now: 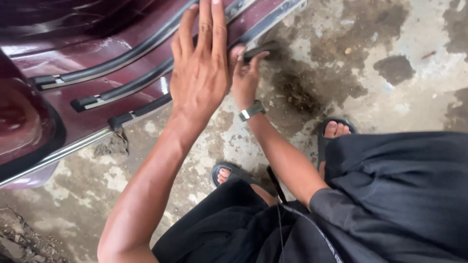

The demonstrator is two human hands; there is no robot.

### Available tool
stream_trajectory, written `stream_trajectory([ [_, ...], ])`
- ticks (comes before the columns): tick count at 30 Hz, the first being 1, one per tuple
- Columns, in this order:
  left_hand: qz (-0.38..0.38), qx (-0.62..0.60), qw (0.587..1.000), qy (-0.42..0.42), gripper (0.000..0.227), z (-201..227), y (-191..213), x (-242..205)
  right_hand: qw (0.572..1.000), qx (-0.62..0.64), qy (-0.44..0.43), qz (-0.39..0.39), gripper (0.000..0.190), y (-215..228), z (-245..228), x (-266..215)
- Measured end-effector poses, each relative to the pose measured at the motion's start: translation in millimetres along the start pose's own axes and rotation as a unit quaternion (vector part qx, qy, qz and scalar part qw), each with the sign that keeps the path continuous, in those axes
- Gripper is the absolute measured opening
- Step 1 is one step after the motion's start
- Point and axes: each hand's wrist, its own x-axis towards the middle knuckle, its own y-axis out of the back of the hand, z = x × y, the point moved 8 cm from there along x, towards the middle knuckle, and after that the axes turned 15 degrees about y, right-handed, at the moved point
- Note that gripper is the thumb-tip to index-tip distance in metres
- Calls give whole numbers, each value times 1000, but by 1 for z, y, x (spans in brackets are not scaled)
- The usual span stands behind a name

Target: Using a metal tool to pry and remove the side body panel of a scooter.

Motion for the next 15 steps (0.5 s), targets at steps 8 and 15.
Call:
stream_trajectory([
  [8,-2,-20,1000,-5,70,1,14,-7,992,92,-87,16,85,-11,-8,-24],
  [15,-29,-22,999,4,71,1,2,2,997,33,-31,55,92,-26,25,-2],
])
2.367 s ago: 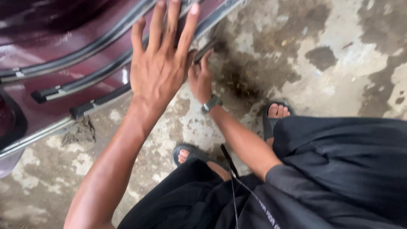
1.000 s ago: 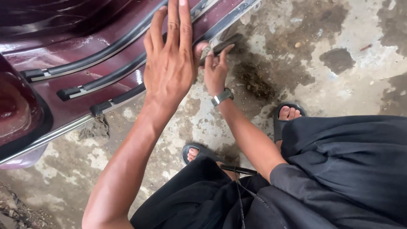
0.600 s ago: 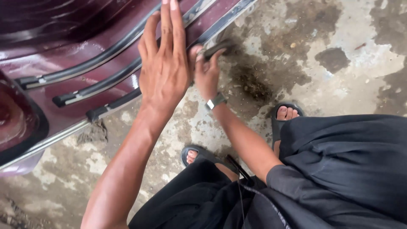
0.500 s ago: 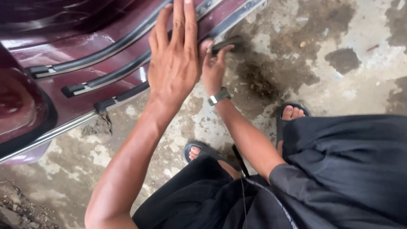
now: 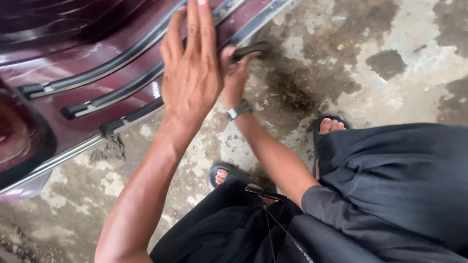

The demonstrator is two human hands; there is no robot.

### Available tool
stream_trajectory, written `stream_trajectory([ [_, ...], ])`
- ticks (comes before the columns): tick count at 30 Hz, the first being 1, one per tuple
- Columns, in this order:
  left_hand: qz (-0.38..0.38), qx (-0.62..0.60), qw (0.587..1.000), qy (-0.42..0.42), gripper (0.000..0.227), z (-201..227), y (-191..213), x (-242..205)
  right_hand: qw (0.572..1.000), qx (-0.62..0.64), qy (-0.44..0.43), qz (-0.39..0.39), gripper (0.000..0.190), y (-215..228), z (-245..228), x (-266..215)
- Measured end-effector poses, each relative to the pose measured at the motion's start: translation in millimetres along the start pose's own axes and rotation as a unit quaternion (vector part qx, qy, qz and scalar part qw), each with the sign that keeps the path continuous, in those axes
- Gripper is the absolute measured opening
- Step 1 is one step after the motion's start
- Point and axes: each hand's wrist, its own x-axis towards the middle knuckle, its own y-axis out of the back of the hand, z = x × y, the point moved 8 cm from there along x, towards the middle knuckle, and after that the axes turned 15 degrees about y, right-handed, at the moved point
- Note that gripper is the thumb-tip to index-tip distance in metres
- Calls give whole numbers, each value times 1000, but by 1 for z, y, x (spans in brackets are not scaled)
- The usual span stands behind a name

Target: Using a metal tool to pry and remove the side body panel of a scooter.

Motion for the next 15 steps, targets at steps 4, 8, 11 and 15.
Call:
stream_trajectory([
  [4,45,-8,999,13,74,-1,6,-4,999,7,-34,-40,95,7,-11,2],
  [8,39,-14,999,-2,74,-1,2,-7,990,115,-81,-13,87,13,-28,-4],
  [11,51,-21,999,0,71,-1,8,-3,989,118,-85,-40,86,15,-34,14],
  [15,30,-21,999,0,74,-3,-1,-3,989,14,-103,-105,93,45,-69,17],
])
